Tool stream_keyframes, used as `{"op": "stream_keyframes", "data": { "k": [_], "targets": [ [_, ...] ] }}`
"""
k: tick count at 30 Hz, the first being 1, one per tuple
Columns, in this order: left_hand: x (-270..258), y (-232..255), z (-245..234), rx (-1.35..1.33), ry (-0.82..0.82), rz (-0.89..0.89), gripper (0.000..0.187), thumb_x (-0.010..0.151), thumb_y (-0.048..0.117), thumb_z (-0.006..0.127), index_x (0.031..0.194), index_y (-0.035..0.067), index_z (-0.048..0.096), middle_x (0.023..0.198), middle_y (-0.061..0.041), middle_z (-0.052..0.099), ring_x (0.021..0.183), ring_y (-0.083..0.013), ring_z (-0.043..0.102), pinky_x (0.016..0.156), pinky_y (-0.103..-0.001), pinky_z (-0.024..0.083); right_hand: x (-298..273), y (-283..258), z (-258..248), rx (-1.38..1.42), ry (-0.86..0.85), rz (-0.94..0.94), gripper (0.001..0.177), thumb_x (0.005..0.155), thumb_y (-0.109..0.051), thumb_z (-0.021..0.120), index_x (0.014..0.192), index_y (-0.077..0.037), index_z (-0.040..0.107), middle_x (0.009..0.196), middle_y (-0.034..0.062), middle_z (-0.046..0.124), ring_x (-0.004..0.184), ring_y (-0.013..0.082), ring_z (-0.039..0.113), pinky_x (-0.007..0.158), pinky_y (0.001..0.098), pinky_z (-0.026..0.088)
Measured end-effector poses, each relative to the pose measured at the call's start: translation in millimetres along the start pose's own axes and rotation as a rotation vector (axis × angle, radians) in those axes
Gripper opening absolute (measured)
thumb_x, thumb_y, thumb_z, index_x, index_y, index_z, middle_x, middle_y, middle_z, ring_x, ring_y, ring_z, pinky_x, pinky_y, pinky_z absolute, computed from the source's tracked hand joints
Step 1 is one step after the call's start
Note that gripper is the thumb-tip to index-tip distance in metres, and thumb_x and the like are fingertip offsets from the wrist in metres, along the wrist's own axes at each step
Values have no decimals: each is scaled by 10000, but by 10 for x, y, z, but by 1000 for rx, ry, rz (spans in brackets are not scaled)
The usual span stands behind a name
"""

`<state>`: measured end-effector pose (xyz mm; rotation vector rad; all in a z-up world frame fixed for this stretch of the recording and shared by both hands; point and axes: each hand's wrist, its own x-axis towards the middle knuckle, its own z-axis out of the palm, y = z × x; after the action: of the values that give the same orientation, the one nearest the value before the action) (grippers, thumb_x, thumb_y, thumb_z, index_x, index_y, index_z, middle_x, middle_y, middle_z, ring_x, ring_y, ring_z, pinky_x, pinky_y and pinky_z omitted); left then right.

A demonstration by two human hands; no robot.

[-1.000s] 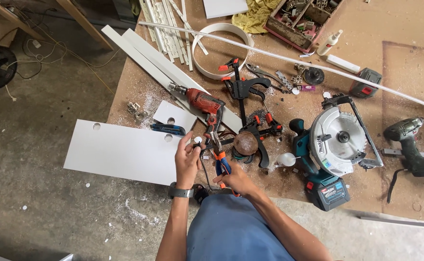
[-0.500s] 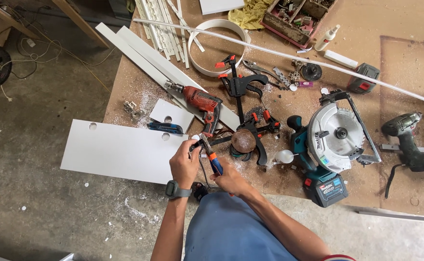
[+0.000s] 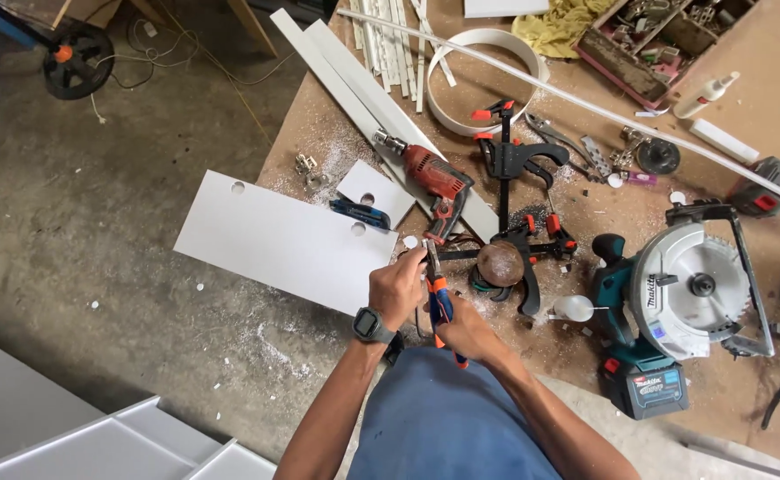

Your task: Installing and adjusting metal cabinet hinges onto white furniture panels using pliers and other workshop tools.

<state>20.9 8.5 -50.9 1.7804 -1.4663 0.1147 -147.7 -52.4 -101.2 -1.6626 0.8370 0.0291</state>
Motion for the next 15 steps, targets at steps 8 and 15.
{"op": "stream_keyframes", "data": {
  "k": [8, 15],
  "targets": [
    [-75, 56, 123, 12, 136, -37, 383, 881, -67, 708, 1259, -37, 650, 1132, -226, 738, 784, -265, 775, 608, -332, 607, -89, -413, 39, 128, 89, 100, 707, 698, 62, 558, 1384, -46, 426, 833, 174, 637, 721, 309, 654, 656, 484, 556],
    [-88, 114, 103, 4, 173, -113, 398, 893, -54, 719, 1281, 15, 661, 1048, -188, 760, 793, -273, 772, 624, -345, 595, -40, -336, 127, 44, 223, 10, 585, 713, 77, 568, 1278, -45, 478, 860, 221, 669, 808, 396, 682, 748, 500, 526]
  ]
}}
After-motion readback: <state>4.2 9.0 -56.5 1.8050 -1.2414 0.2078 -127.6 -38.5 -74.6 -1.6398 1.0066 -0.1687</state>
